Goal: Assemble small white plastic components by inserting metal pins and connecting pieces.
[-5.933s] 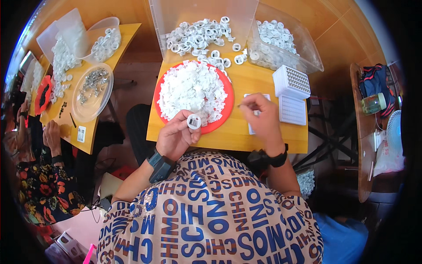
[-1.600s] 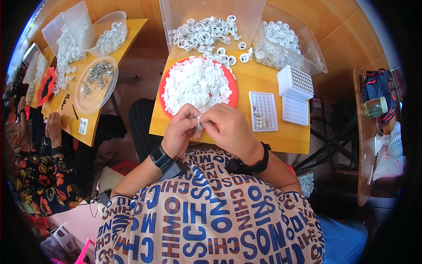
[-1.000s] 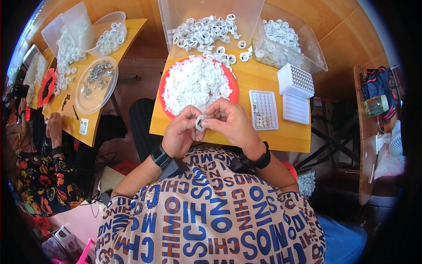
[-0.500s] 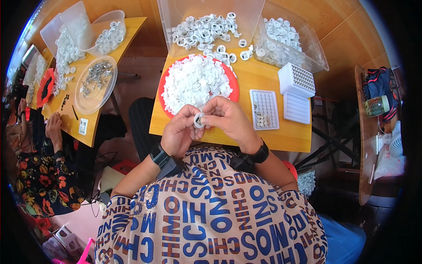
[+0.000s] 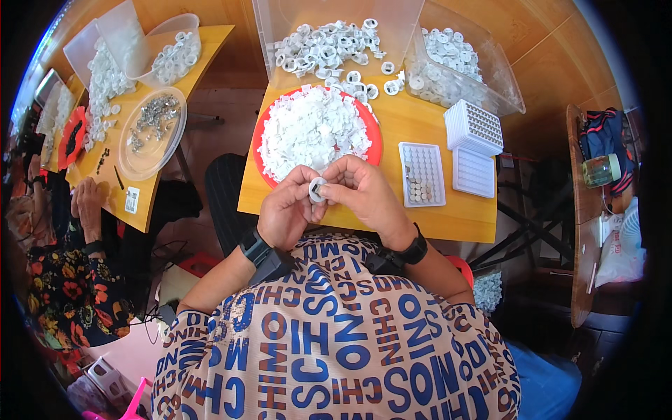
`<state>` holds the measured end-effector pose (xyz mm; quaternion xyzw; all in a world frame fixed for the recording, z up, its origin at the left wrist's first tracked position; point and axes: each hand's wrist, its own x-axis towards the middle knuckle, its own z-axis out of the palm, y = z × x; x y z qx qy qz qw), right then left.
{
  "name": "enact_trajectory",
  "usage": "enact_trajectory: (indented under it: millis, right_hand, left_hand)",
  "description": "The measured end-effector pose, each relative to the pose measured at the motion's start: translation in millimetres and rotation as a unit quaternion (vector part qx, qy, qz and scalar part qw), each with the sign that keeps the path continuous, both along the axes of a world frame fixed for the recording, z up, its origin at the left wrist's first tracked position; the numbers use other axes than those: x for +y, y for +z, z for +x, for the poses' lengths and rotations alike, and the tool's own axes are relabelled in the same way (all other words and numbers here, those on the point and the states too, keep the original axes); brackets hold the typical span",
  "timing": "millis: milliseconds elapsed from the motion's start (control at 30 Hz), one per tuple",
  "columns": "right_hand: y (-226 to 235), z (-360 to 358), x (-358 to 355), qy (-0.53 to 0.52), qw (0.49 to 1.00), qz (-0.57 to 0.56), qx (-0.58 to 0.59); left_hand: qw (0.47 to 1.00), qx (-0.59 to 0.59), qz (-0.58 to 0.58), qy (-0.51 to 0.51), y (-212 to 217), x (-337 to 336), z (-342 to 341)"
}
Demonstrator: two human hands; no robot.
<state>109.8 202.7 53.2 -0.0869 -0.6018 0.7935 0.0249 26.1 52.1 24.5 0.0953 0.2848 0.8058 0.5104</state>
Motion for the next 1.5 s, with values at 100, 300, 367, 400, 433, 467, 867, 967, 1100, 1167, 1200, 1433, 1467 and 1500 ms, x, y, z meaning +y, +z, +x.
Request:
enact_trajectory:
  millis: [100,300,367,400,433,467,867,967,1100,1167,1200,1433,1467,1500]
  right_hand:
    - [2,0,-2,-0.028,0.999,0.040,0.012]
    - [9,-1,-7,-0.036,0.999,0.035,-0.008]
    - [8,-1,-7,-0.034,0.999,0.034,-0.009]
    - [7,-1,-7,-0.033,0.999,0.033,-0.008]
    - [6,-1,-7,-0.033,0.999,0.033,-0.009]
    - [4,-2,-6,-0.033,0.999,0.034,-0.006]
    - [-4,-2,-1,-0.031,0.999,0.019,0.000]
    - [0,-2,-1,-0.025,1.000,-0.001,-0.001]
    - [3,-2,-2,-0.016,1.000,-0.007,-0.023]
    - [3,-3,-2,-0.015,0.999,-0.008,-0.027]
    - [2,-3,-2,-0.014,0.999,-0.008,-0.031]
    - [-1,-6,-3,-0.027,0.999,0.019,-0.035]
    - [-2,-6,-2,-0.025,0.999,0.021,-0.034]
    - [-3,-6,-2,-0.023,0.999,0.022,-0.032]
  left_hand:
    - [1.000,0.009,-0.011,0.013,4,-1,1]
    - [1.000,0.009,-0.010,0.027,0,-1,2]
    - [0.999,0.009,-0.009,0.032,-1,-2,2]
    - [0.999,0.006,-0.008,0.031,0,-2,2]
    - [1.000,0.004,-0.007,0.030,1,-2,2]
    - [0.999,0.003,-0.007,0.031,2,-2,2]
    - [1.000,0.004,-0.010,0.028,-1,-1,0]
    - [0.999,0.002,-0.028,0.039,-2,-1,-1]
    - [0.998,0.010,-0.047,0.032,-3,-1,-1]
    - [0.998,0.014,-0.052,0.031,-2,0,-1]
    - [0.997,0.031,-0.062,0.031,-1,0,-1]
    - [0.995,0.066,-0.074,0.031,3,1,0]
    - [0.995,0.066,-0.074,0.031,3,0,0]
    - [0.995,0.060,-0.067,0.031,1,0,-1]
